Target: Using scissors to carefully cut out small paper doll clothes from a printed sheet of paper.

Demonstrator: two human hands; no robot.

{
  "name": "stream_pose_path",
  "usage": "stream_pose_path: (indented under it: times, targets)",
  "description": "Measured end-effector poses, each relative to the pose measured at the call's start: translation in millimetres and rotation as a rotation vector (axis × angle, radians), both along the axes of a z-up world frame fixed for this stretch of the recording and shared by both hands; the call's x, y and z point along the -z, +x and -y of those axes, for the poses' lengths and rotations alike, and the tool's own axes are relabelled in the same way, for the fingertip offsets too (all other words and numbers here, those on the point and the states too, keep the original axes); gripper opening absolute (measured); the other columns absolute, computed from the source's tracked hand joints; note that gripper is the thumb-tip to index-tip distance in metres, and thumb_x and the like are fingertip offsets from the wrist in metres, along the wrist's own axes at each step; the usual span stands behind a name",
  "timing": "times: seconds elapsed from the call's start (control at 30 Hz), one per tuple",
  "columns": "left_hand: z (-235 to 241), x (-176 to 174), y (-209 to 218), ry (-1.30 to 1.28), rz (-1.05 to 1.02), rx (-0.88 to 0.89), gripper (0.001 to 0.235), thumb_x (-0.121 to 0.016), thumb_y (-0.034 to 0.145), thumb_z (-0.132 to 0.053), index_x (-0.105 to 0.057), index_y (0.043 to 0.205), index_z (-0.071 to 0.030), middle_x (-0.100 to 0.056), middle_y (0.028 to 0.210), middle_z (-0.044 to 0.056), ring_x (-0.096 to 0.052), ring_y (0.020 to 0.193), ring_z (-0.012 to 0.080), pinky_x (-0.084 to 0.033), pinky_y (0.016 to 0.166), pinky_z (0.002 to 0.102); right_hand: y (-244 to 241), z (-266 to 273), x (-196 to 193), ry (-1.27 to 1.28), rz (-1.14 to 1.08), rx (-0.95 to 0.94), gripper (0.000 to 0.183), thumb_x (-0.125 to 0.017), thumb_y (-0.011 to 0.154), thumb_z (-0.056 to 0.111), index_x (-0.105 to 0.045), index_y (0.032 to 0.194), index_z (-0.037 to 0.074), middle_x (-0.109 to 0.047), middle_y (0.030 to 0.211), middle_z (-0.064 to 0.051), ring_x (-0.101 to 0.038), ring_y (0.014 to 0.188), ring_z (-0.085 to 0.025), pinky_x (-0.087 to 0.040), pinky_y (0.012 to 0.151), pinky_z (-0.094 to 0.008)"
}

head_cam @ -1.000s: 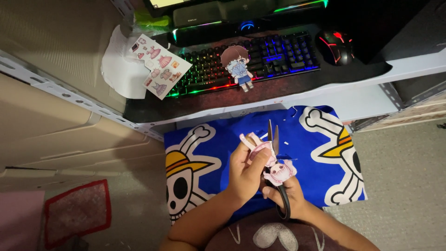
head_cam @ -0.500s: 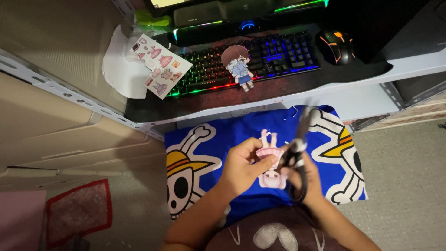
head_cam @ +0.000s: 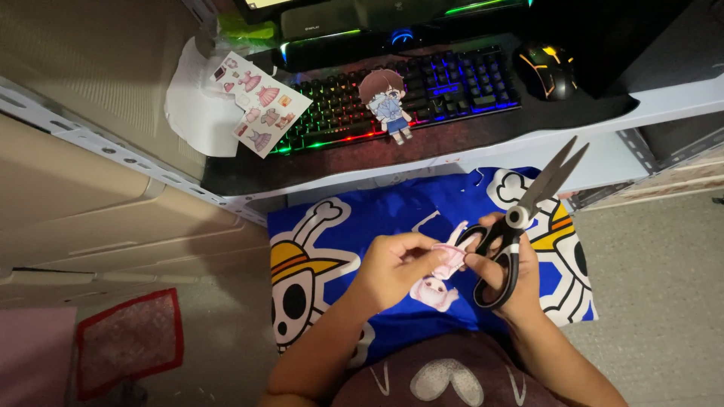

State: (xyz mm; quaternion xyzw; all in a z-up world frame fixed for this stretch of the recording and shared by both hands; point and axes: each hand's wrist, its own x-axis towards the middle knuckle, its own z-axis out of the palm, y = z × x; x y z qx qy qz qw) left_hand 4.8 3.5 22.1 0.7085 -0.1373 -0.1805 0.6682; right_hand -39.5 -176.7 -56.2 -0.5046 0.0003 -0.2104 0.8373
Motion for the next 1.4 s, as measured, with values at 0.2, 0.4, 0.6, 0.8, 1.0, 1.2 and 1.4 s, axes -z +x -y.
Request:
stream_pose_path:
  times: [0.2,0.4,0.6,0.8,1.0,1.2,1.4]
  targets:
    - [-8,5,7,-0.142,-0.003,-0.032,0.022,-0.061,0.104,-0.018,-0.079,0.102,-0.005,-0.078,0.083,0.012,-0.072,0.076,0.0141,-0.062,0.071,0.026,5,-5,-4,0.028,-0.019,0.105,0.053,-0.071,0.077,-0.013,-0.054,0.127,-0.004,-0.062,0.073,-0.02,-0.065,0.061,-0.023,-0.058,0.06,-0.033]
    - [-12,52,3,-0.284,-0.063,0.126,0.058,-0.08,0.083,0.003,-0.058,0.137,0.005,-0.071,0.106,0.014,-0.066,0.096,0.0157,-0.061,0.081,0.026,9,-10,-10,0.129,-0.029,0.22,0.056,-0.069,0.083,-0.011,-0.049,0.133,0.003,-0.061,0.075,-0.017,-0.068,0.063,-0.023,-0.056,0.063,-0.03]
    - [-10,57,10,-0.345,-0.003,-0.088,0.038,-0.074,0.088,0.008,-0.066,0.125,0.008,-0.072,0.092,0.018,-0.07,0.077,0.0168,-0.066,0.068,0.03,4,-11,-5,0.144,-0.035,0.22,0.052,-0.071,0.083,-0.009,-0.05,0.129,0.004,-0.063,0.073,-0.015,-0.069,0.062,-0.021,-0.058,0.062,-0.03]
    - [-13,42,15,-0.222,0.063,-0.149,0.034,-0.073,0.086,0.008,-0.071,0.12,0.004,-0.072,0.085,0.015,-0.07,0.071,0.0171,-0.065,0.065,0.027,7,-6,-8,0.144,-0.009,0.205,0.055,-0.068,0.082,-0.012,-0.049,0.131,0.001,-0.06,0.074,-0.021,-0.064,0.061,-0.027,-0.056,0.062,-0.035]
    - [-13,27,14,-0.064,0.176,-0.179,0.037,-0.076,0.086,0.004,-0.074,0.122,-0.005,-0.074,0.085,0.009,-0.066,0.075,0.0111,-0.061,0.068,0.022,10,-3,-17,0.165,-0.005,0.196,0.054,-0.068,0.08,-0.014,-0.052,0.13,-0.001,-0.059,0.073,-0.02,-0.064,0.06,-0.027,-0.057,0.062,-0.037]
    - [-10,20,30,0.012,0.362,-0.27,0.028,-0.071,0.092,0.0,-0.075,0.118,-0.007,-0.073,0.082,0.01,-0.07,0.071,0.0183,-0.063,0.068,0.029,13,-9,-13,0.204,-0.006,0.133,0.05,-0.066,0.081,-0.013,-0.053,0.128,-0.002,-0.056,0.07,-0.021,-0.06,0.059,-0.028,-0.055,0.061,-0.037]
    - [-42,6,146,0.431,0.723,-0.225,0.024,-0.053,0.104,-0.012,-0.07,0.11,0.004,-0.072,0.095,0.031,-0.065,0.092,0.053,-0.052,0.083,0.06,20,9,17,0.069,-0.04,0.204,0.047,-0.065,0.084,-0.009,-0.052,0.128,-0.002,-0.058,0.07,-0.022,-0.06,0.058,-0.028,-0.052,0.061,-0.036]
